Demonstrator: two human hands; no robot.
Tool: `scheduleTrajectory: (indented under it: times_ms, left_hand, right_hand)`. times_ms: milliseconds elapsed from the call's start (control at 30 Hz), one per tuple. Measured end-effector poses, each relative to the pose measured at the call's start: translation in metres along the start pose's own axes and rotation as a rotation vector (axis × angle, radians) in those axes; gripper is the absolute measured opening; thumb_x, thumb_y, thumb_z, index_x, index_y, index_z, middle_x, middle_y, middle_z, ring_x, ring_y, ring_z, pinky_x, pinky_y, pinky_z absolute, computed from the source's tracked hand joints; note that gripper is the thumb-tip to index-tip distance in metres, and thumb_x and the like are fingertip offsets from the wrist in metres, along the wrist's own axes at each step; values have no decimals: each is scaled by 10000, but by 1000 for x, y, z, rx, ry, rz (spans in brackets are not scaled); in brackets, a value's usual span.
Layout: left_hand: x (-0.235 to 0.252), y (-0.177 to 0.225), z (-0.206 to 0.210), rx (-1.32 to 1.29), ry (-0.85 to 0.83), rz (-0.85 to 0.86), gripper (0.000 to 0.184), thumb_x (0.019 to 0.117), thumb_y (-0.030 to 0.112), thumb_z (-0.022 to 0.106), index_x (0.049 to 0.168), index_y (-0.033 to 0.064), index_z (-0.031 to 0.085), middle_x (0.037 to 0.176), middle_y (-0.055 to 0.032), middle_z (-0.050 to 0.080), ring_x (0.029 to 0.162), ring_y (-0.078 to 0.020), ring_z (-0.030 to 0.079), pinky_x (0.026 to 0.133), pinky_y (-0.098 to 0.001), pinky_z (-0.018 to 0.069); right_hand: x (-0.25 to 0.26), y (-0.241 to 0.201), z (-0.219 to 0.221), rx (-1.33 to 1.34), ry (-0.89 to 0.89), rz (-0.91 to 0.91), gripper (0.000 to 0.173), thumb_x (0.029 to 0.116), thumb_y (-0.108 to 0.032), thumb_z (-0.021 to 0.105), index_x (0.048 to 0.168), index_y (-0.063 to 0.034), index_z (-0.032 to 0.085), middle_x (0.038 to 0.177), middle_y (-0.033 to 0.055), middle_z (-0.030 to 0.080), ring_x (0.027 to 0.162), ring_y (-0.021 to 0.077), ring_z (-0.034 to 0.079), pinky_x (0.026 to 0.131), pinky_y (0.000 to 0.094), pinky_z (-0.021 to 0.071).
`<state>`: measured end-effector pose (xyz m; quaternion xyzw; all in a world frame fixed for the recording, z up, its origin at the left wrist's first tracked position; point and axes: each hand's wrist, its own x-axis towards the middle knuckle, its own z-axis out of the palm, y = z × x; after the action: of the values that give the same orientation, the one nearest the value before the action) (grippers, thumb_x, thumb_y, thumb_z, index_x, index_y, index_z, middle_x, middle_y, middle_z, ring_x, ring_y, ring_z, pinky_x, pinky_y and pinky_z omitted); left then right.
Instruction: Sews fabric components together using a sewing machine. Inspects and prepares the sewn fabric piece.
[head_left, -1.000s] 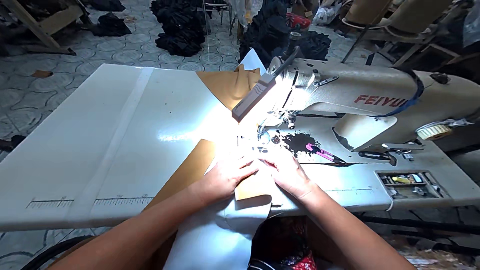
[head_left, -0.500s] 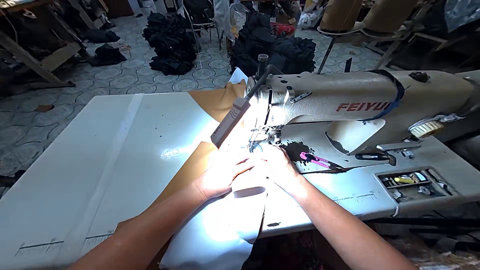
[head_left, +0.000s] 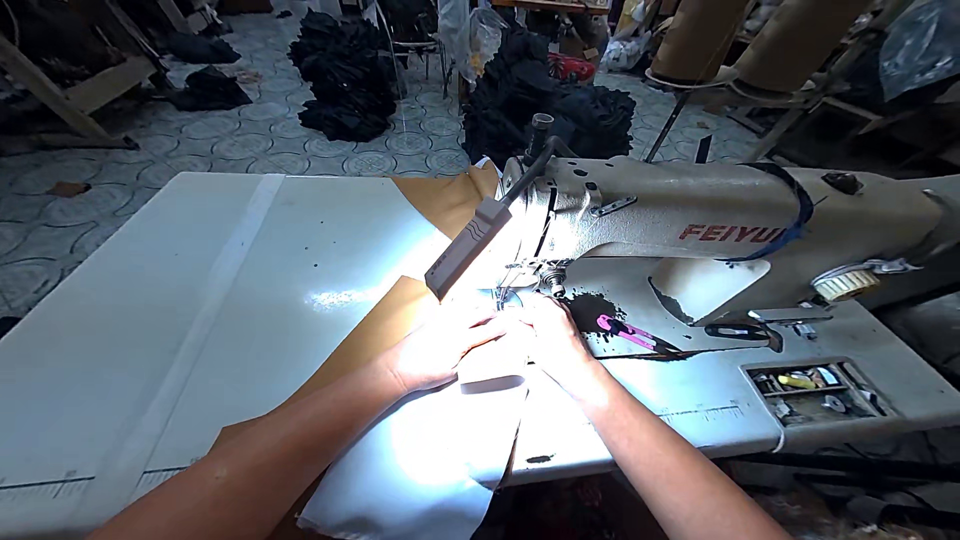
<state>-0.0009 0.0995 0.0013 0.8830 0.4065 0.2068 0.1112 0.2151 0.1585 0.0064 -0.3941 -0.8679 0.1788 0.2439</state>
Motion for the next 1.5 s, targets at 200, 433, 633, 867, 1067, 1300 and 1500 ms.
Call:
scheduleTrajectory:
  times_ms: [200, 433, 633, 867, 1067, 1300, 1500]
  left_hand:
    - [5, -1, -9, 18, -125, -41, 492, 970, 260, 520, 1454, 199, 589, 1441, -140, 561, 1375, -311, 482, 1120, -549, 352]
    - [1, 42, -35, 86, -298, -60, 781, 855, 746, 552, 1338, 142, 656, 1540, -79, 513, 1509, -317, 332, 1201, -644, 152]
    - [-40, 107, -21, 123, -26, 43, 724, 990, 703, 328, 1000, 117, 753, 920, -17, 739, 1050, -203, 690, 1104, -559, 381]
    - [-71, 147, 38, 324, 270, -285, 741, 850, 760, 543, 922, 47, 731, 925, -141, 699, 887, -349, 665, 754, -503, 531]
    - [-82, 140, 61, 236, 473, -264, 224, 917, 311, 701, 911, 96, 766, 989, -92, 748, 989, -300, 696, 883, -455, 539]
    - [-82, 137, 57, 146, 554, -231, 183, 941, 147, 639, 874, 90, 799, 940, -54, 776, 964, -220, 722, 894, -365, 554]
    - [-73, 143, 50, 177, 487, -278, 204, 910, 235, 684, 906, 50, 770, 1012, -98, 767, 983, -250, 734, 865, -398, 585]
  right_hand:
    - [1, -8, -5, -37, -64, 69, 251, 1000, -175, 596, 1104, -42, 782, 1055, 198, 709, 1082, 358, 660, 973, 541, 495]
    - [-1, -4, -4, 30, -23, 53, 238, 988, -165, 616, 1068, -6, 775, 1092, 217, 702, 1091, 375, 658, 989, 552, 494]
    - [-1, -3, -20, 47, -173, -1, 319, 1030, -72, 514, 1282, 9, 693, 1278, 269, 646, 1252, 419, 583, 1093, 544, 421]
    - [-100, -36, -5, 38, 342, -125, 180, 897, -17, 602, 987, 36, 748, 1089, 218, 670, 1080, 373, 639, 933, 529, 526]
    - [-182, -49, 45, -17, 460, -196, 358, 911, -56, 564, 1130, -224, 792, 1053, 95, 684, 1065, 236, 608, 1002, 389, 434]
    - [-184, -48, 48, -60, 451, -212, 385, 901, -44, 564, 1132, -245, 798, 1083, 91, 691, 1122, 249, 600, 1040, 393, 419]
    - [-184, -49, 48, -30, 453, -204, 373, 891, -41, 574, 1108, -236, 806, 1052, 91, 706, 1100, 249, 619, 1032, 408, 427]
